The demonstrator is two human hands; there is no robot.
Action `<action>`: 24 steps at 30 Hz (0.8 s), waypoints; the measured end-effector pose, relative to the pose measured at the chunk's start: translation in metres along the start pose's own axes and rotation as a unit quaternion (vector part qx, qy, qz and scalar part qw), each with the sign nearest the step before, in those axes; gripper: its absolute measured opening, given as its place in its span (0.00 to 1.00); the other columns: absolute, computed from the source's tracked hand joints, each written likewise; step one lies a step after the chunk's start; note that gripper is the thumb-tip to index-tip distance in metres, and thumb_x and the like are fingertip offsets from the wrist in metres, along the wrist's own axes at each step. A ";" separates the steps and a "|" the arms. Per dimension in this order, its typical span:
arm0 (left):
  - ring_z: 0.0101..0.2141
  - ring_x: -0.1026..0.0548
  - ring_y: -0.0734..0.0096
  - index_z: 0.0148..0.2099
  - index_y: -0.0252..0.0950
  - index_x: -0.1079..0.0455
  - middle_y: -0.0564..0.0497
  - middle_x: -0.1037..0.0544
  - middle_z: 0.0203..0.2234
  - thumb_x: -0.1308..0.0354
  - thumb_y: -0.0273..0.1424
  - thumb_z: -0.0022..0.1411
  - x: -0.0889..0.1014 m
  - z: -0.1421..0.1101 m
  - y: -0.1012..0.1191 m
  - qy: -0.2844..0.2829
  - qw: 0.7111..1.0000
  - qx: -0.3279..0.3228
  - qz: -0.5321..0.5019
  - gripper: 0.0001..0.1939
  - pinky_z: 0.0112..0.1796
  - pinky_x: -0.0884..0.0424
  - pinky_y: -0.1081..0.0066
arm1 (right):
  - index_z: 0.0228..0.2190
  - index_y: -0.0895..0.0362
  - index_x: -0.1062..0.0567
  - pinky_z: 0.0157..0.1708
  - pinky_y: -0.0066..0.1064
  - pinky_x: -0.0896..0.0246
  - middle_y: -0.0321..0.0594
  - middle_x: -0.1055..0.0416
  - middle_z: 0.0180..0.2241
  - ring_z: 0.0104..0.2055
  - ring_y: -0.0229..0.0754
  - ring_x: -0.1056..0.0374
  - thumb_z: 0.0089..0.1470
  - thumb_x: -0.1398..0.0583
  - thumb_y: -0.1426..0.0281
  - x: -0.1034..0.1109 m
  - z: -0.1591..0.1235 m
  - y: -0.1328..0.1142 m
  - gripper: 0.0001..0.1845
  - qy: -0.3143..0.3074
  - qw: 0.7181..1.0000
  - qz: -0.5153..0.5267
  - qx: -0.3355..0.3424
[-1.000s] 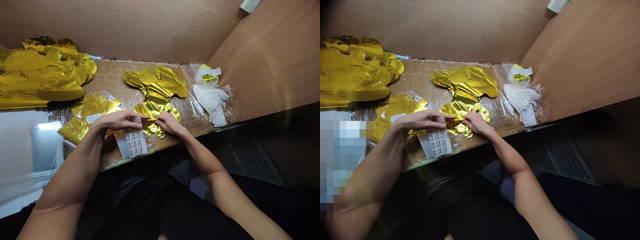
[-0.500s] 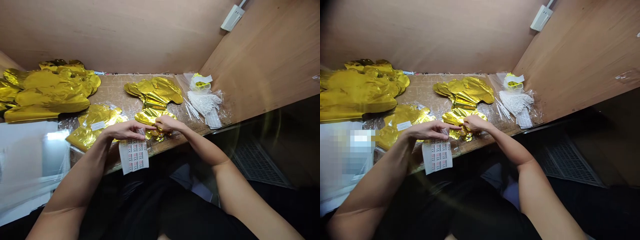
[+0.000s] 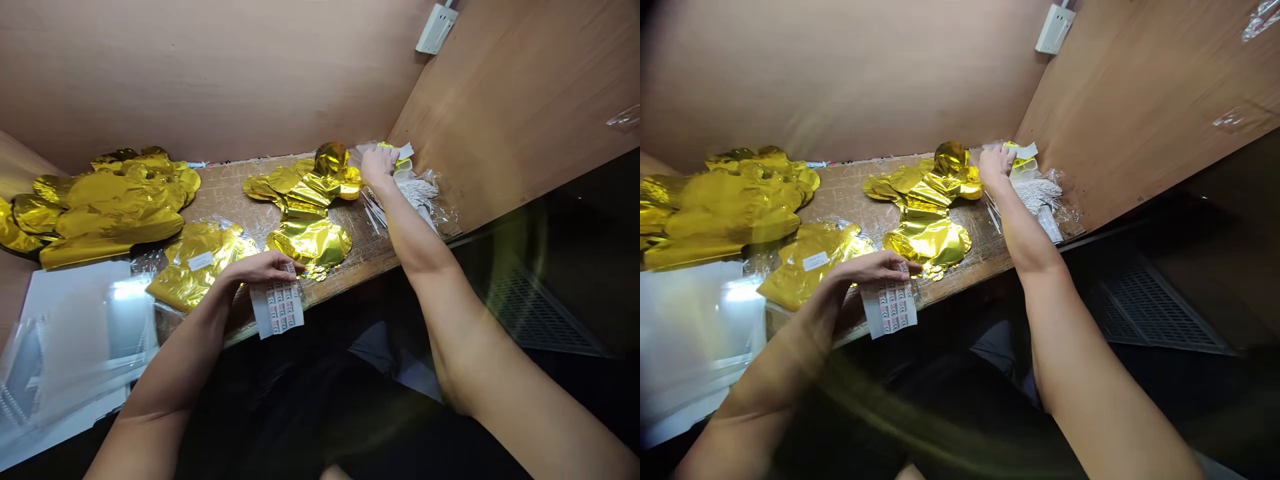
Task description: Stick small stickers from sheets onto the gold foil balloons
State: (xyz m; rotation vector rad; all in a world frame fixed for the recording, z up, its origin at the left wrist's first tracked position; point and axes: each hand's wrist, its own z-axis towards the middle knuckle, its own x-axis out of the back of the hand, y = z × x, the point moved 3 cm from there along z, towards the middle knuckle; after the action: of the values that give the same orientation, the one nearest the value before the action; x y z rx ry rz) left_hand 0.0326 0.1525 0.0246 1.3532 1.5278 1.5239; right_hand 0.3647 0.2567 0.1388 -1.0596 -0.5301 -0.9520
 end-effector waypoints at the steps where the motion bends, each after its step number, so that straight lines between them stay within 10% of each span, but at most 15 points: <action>1: 0.33 0.18 0.61 0.33 0.36 0.21 0.42 0.13 0.36 0.28 0.49 0.58 0.002 -0.001 0.001 0.034 0.999 0.001 -0.028 0.20 0.32 0.26 0.71 | 0.33 0.68 0.26 0.43 0.36 0.44 0.56 0.27 0.45 0.47 0.41 0.34 0.71 0.46 0.73 0.005 -0.005 -0.005 0.16 0.034 0.999 -0.013 -0.012; 3: 0.27 0.21 0.66 0.34 0.35 0.21 0.47 0.16 0.29 0.29 0.50 0.59 0.006 -0.001 0.003 0.152 0.985 -0.001 -0.084 0.21 0.30 0.26 0.72 | 0.37 0.67 0.25 0.44 0.36 0.43 0.55 0.28 0.47 0.48 0.42 0.34 0.71 0.45 0.70 0.001 -0.036 -0.025 0.13 0.014 0.999 -0.012 -0.027; 6: 0.24 0.25 0.70 0.35 0.34 0.23 0.50 0.19 0.26 0.29 0.51 0.59 0.011 -0.002 0.008 0.351 0.926 -0.031 -0.136 0.23 0.28 0.28 0.73 | 0.36 0.60 0.24 0.36 0.31 0.43 0.41 0.26 0.35 0.36 0.38 0.34 0.68 0.40 0.61 -0.037 -0.114 -0.066 0.15 -0.272 0.953 0.134 0.005; 8: 0.25 0.25 0.71 0.36 0.34 0.23 0.50 0.20 0.26 0.27 0.51 0.58 0.009 -0.004 0.010 0.399 0.906 -0.042 -0.134 0.24 0.28 0.28 0.73 | 0.32 0.58 0.26 0.31 0.29 0.47 0.34 0.31 0.29 0.30 0.36 0.39 0.65 0.39 0.59 -0.056 -0.161 -0.085 0.16 -0.339 0.912 0.230 0.002; 14: 0.23 0.28 0.72 0.34 0.35 0.25 0.51 0.22 0.25 0.31 0.54 0.61 -0.008 -0.015 -0.007 0.387 0.913 -0.005 -0.128 0.25 0.25 0.29 0.73 | 0.26 0.57 0.30 0.28 0.28 0.51 0.31 0.37 0.24 0.27 0.34 0.44 0.62 0.39 0.60 -0.076 -0.206 -0.092 0.17 -0.334 0.888 0.312 -0.038; 24: 0.23 0.33 0.75 0.33 0.34 0.25 0.54 0.27 0.23 0.33 0.52 0.62 -0.026 -0.016 -0.030 0.435 0.890 -0.016 -0.138 0.24 0.25 0.35 0.74 | 0.41 0.57 0.18 0.41 0.33 0.40 0.44 0.19 0.39 0.39 0.42 0.28 0.71 0.42 0.68 -0.088 -0.219 -0.109 0.12 -0.137 0.982 0.083 0.097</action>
State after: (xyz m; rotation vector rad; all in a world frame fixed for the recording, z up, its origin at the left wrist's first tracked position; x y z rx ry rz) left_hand 0.0190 0.1277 -0.0079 0.3538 2.0667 2.0668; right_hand 0.2123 0.0756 0.0325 -1.0451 -0.7340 -0.5987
